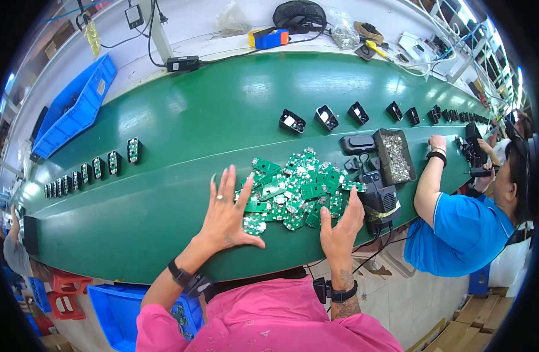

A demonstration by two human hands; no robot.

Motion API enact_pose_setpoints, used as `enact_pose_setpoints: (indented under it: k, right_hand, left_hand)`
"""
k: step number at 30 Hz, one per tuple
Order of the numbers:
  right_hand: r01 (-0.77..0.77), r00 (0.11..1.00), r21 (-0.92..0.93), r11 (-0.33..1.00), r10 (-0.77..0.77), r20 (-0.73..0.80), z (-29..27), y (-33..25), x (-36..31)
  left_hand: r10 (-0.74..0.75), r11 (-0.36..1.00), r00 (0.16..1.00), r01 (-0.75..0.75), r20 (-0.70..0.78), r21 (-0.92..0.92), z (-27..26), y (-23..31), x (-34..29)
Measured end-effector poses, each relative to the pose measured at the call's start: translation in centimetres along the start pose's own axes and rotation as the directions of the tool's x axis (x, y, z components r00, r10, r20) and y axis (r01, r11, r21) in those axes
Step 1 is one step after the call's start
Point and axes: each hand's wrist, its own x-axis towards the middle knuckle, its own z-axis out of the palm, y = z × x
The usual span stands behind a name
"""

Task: The person picks up circuit boards from a bin, fits them into plastic housings by hand, and places the assembled units onto the conveyor belt. After clearing the belt, the person gathers a pile of circuit boards and continues the assembly process.

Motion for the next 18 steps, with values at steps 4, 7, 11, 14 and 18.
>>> enact_pose_setpoints:
  k: [4,7,11,14,18]
  right_hand:
    - [0.033,0.999,0.024,0.999,-0.033,-0.031,0.2,0.2,-0.4]
    - [0.018,0.997,0.142,0.99,-0.008,-0.071,0.3,-0.3,-0.2]
    - [0.119,0.993,0.134,0.984,-0.12,-0.004,-0.3,-0.7,0.5]
    - [0.126,0.992,0.073,0.989,-0.125,-0.014,-0.2,0.2,0.8]
    - [0.075,0.997,0.049,0.996,-0.073,-0.038,0.2,0.2,1.3]
  left_hand:
    - [0.117,0.993,0.99,-0.118,0.072,0.008,0.0,0.3,3.8]
    - [0.179,0.984,0.981,-0.179,0.072,-0.006,0.9,1.3,4.9]
    - [0.195,0.981,0.978,-0.194,0.075,-0.032,1.6,2.8,5.4]
    - [0.185,0.976,0.982,-0.178,0.045,-0.124,1.5,2.3,5.2]
    - [0.168,0.979,0.984,-0.158,0.064,-0.128,0.7,1.7,4.1]
